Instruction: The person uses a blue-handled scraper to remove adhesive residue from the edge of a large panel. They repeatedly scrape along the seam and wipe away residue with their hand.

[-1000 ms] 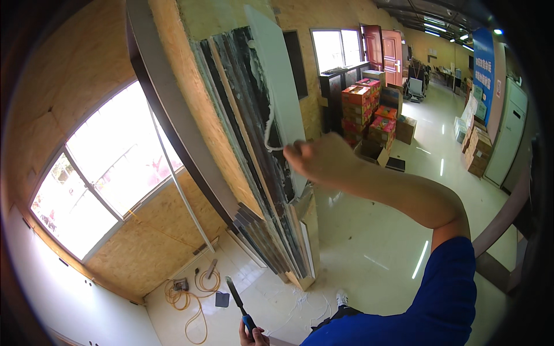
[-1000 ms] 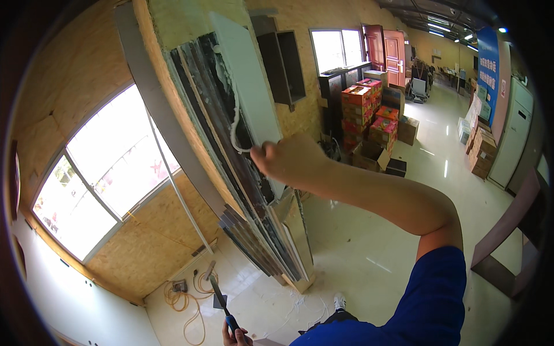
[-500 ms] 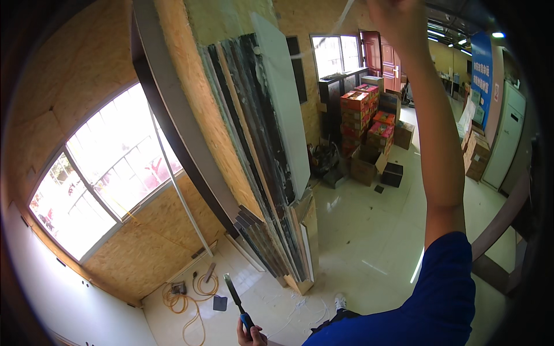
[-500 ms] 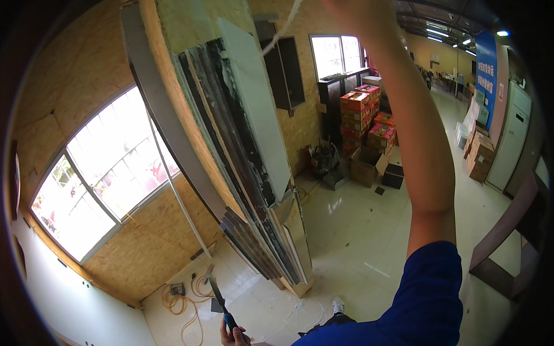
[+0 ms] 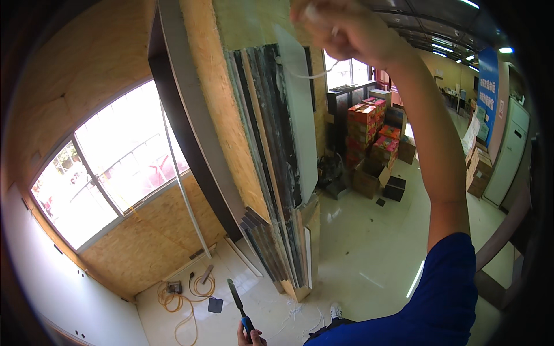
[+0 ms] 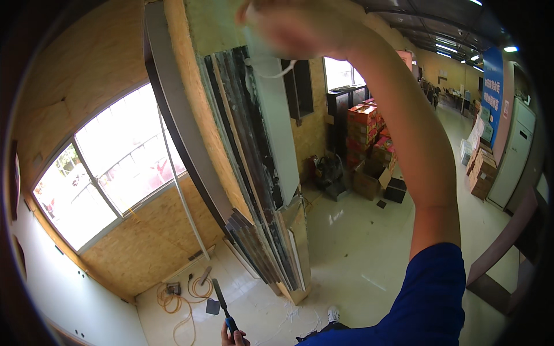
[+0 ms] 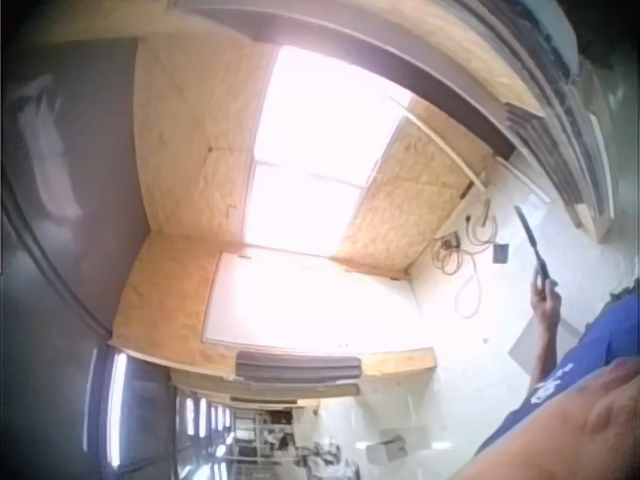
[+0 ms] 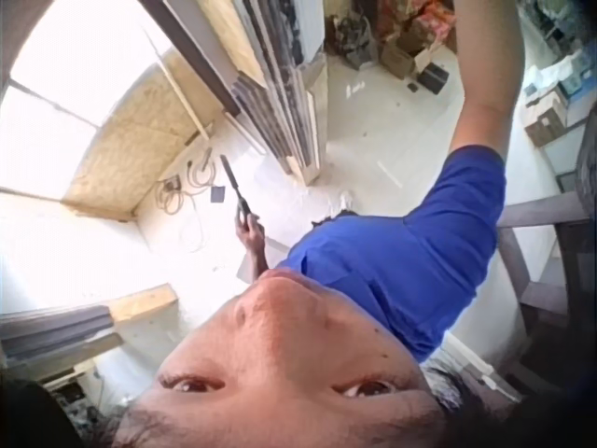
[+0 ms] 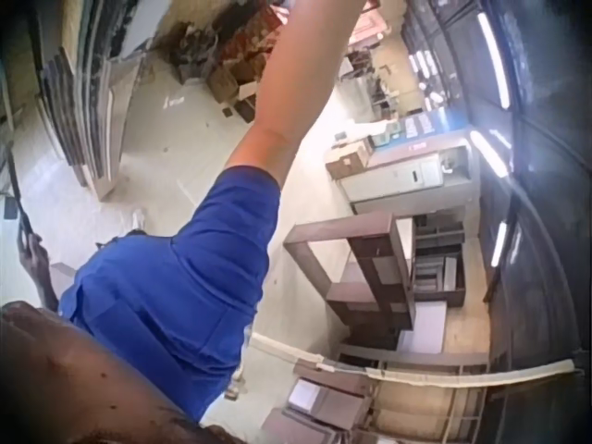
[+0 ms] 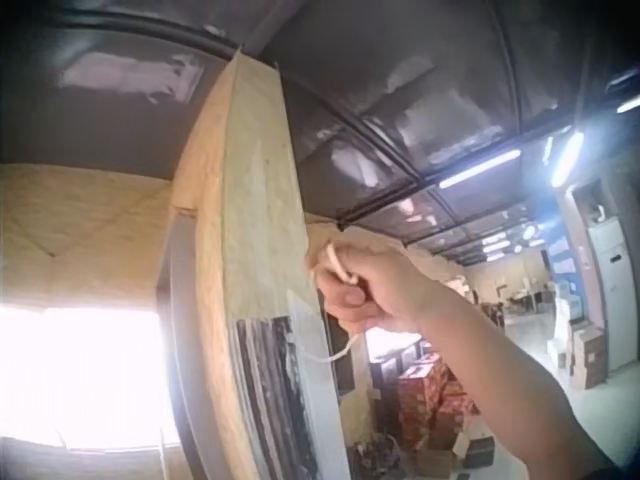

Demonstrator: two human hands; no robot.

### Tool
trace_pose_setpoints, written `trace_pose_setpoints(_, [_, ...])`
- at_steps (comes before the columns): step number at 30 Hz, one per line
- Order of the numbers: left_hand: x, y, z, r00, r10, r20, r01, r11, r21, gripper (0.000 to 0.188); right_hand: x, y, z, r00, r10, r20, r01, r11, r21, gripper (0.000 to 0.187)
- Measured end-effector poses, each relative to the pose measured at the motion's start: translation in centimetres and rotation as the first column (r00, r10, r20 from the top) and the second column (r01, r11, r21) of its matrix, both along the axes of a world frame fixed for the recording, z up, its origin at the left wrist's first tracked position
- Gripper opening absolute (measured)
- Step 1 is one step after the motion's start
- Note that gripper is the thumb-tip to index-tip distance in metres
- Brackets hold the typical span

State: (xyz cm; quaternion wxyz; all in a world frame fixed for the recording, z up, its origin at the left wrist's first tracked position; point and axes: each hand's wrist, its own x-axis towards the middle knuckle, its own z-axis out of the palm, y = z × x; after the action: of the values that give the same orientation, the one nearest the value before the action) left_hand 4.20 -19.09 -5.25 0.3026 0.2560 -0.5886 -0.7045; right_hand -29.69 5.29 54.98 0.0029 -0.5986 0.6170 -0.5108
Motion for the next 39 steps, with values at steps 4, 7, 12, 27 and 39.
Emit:
trace_pose_setpoints(4, [1.1, 0.4, 0.0, 0.999, 0.034, 0.041, -0.033, 0.999, -0.01, 0.047, 1.0, -2.6, -2.1, 0.293, -0.478, -0.828, 0.835, 0.549, -0.022, 0.039])
trace_pose_setpoints(7, [1.3, 1.0, 1.1, 0.997, 0.034, 0.064, -0.034, 0.999, -0.001, 0.045, -1.4, -3.1, -3.6, -0.159, -0.477, -0.865, 0.901, 0.287, -0.324, 0.043])
trace_pose_setpoints(12, [2.0, 0.6, -0.2, 0.996, 0.06, 0.073, -0.059, 0.998, -0.018, 0.044, -1.8, -4.9, -4.1, -0.231, -0.55, -0.803, 0.884, 0.226, -0.409, 0.036])
trace_pose_setpoints(27, [3.1, -0.2, -2.5, 0.987, 0.101, 0.129, -0.086, 0.99, -0.112, 0.041, -3.7, -5.8, -3.1, 0.15, -0.574, -0.805, 0.896, 0.423, -0.135, 0.033])
trace_pose_setpoints(39, [3.8, 0.3, -0.8, 0.988, 0.103, 0.113, -0.096, 0.993, -0.066, 0.046, -5.8, -5.2, 0.0, 0.122, -0.814, -0.569, 0.56, 0.529, -0.638, 0.031])
